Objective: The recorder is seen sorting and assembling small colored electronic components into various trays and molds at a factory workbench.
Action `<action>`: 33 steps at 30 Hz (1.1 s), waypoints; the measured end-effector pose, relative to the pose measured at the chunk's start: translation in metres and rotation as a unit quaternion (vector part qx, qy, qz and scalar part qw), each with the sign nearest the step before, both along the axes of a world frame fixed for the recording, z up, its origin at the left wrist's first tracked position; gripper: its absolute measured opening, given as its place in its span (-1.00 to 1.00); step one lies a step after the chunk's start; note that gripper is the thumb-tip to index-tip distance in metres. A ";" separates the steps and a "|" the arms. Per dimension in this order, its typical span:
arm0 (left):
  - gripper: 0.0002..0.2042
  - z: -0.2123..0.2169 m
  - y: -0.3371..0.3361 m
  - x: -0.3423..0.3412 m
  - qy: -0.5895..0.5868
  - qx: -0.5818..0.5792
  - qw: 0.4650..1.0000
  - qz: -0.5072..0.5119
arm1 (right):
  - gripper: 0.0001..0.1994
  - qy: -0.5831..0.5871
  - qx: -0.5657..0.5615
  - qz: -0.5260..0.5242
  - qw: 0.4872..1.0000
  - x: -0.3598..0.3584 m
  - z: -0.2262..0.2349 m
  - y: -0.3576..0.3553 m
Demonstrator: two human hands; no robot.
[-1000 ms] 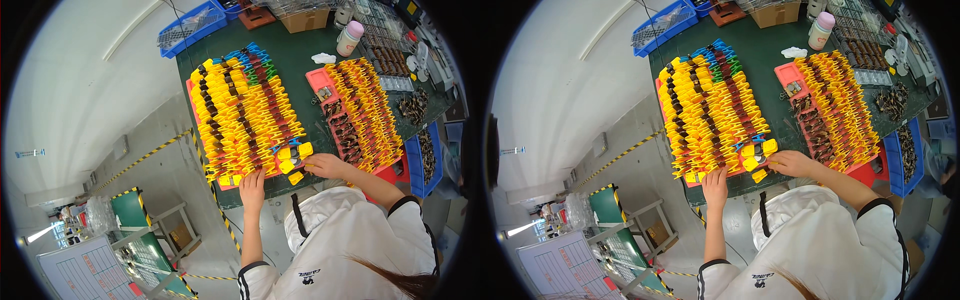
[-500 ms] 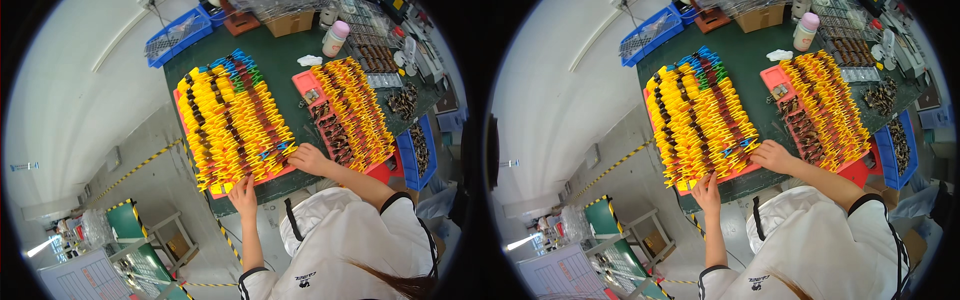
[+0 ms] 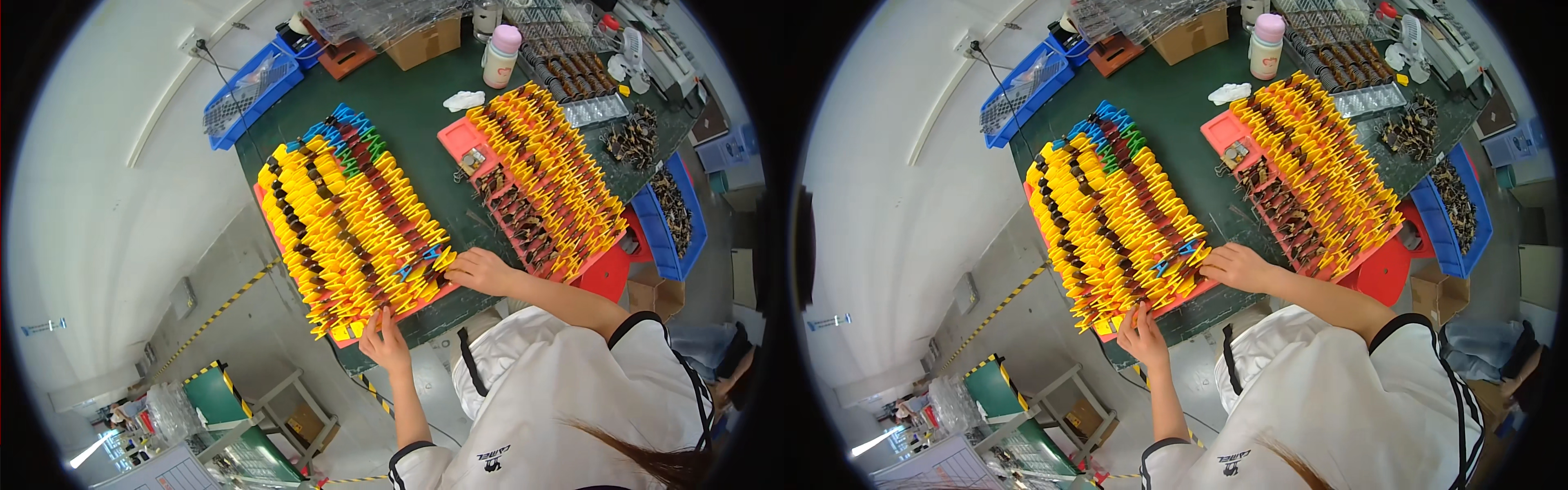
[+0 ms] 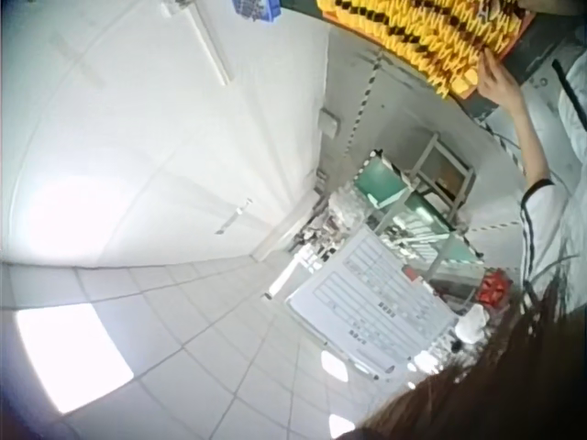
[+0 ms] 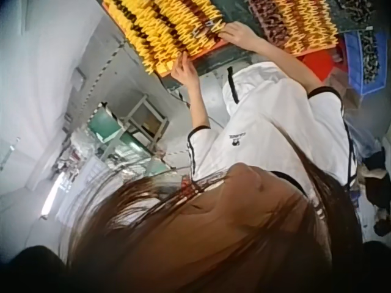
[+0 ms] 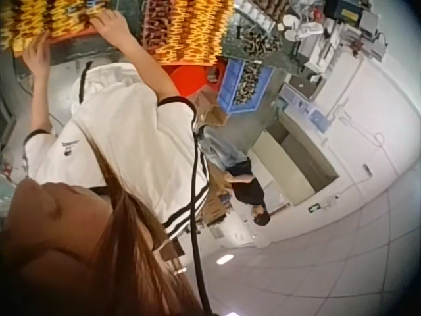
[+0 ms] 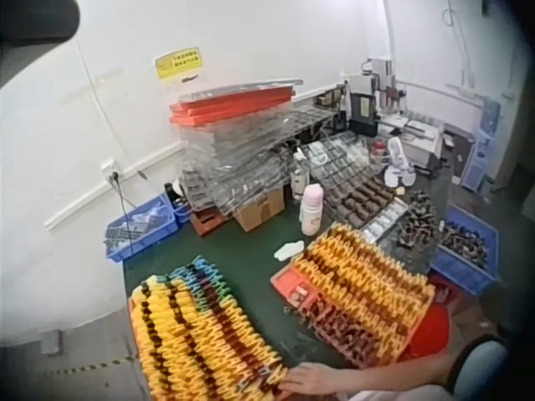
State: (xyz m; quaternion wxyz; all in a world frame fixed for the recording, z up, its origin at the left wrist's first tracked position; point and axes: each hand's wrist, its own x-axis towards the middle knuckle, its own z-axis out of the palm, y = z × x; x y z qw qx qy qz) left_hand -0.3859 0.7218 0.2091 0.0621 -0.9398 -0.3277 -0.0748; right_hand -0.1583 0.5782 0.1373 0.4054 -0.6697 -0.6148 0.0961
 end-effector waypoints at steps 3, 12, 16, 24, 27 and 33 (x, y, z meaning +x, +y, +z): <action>-0.62 0.003 0.002 -0.002 0.003 0.010 1.000 -0.005 | -0.80 -0.008 0.012 -0.010 1.000 0.001 0.000 -0.001; -0.60 0.007 -0.002 0.000 0.018 0.008 1.000 -0.001 | -0.86 -0.041 0.031 -0.002 0.999 -0.003 -0.002 -0.002; -0.59 0.007 -0.004 0.001 0.031 0.008 0.999 -0.003 | -0.83 -0.036 0.025 0.001 0.999 -0.002 -0.004 -0.003; -0.70 0.012 0.007 0.003 0.033 -0.008 0.999 -0.011 | -0.54 -0.029 -0.012 -0.040 0.999 0.010 0.011 0.014; -0.72 0.014 0.017 0.004 0.037 -0.041 0.998 -0.014 | -0.52 0.106 -0.078 0.007 0.991 0.012 0.008 0.016; -0.73 0.019 0.024 0.004 0.028 -0.085 0.996 -0.013 | -0.44 0.201 -0.148 0.060 0.967 0.022 0.008 0.019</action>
